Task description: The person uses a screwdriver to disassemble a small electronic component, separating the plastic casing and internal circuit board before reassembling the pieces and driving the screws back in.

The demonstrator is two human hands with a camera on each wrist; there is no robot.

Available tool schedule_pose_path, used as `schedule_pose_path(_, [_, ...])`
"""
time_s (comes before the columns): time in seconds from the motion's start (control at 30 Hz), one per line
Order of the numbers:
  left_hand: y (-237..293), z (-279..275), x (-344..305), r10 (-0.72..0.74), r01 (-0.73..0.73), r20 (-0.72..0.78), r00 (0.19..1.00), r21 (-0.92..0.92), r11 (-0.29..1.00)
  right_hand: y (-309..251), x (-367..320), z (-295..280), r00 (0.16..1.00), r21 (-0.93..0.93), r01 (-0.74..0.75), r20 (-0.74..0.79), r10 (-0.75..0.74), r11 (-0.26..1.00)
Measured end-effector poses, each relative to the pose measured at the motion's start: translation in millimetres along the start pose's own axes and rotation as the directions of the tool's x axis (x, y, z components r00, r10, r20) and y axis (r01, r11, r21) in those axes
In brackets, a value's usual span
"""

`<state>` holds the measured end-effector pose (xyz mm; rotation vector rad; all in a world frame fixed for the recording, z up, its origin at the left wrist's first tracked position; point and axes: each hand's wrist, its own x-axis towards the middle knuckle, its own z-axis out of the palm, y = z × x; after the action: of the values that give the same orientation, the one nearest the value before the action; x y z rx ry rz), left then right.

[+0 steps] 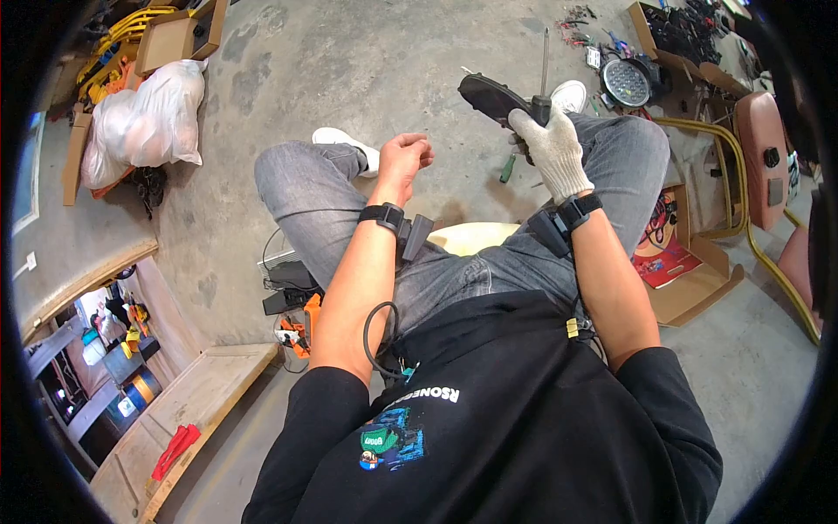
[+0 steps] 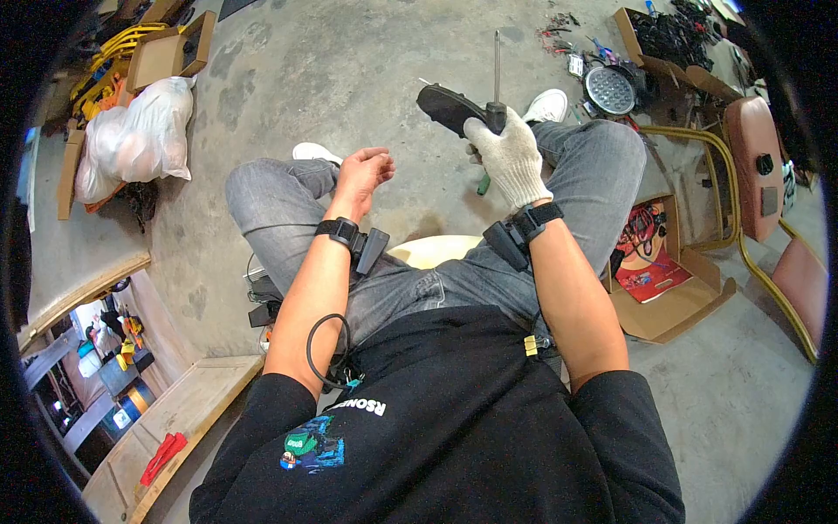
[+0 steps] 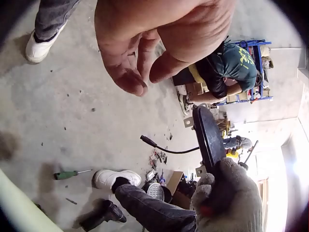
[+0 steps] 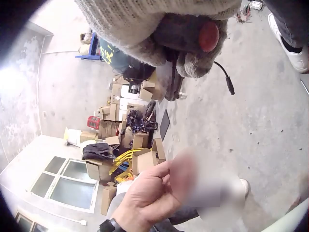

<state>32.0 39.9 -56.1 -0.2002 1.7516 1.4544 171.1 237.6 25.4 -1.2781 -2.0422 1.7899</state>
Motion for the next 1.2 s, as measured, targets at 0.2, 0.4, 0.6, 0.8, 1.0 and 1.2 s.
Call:
schedule_pose_path(0.2, [0,-3,0,-0.003,0.003,0.012,1.0,-0.01,1.0,-1,-2,-3,1.0,0.108,0.003,0.018,-0.005,0.994])
schedule_pose_path(0.4, [18,4,-18,0.052,0.045,0.375,0.926,-0.247,0.968,19,10,3,0.947,0.55,-0.301,0.272,0.173,0.779])
schedule_pose_path(0.6, [30,12,-38,0.236,0.013,0.621,0.748,-0.37,0.929,21,-4,21,0.831,0.595,-0.488,0.541,0.131,0.639])
schedule_pose_path(0.8, [29,13,-39,0.271,-0.007,0.541,0.796,-0.439,0.898,20,-9,26,0.816,0.615,-0.526,0.56,0.144,0.587])
schedule_pose_path(1.0, [32,16,-41,0.326,-0.022,0.551,0.768,-0.486,0.874,20,-15,29,0.704,0.563,-0.672,0.686,0.181,0.48])
schedule_pose_path(1.2, [26,10,-31,0.287,-0.009,0.566,0.773,-0.442,0.897,6,-22,28,0.819,0.23,-0.314,0.556,0.14,0.921])
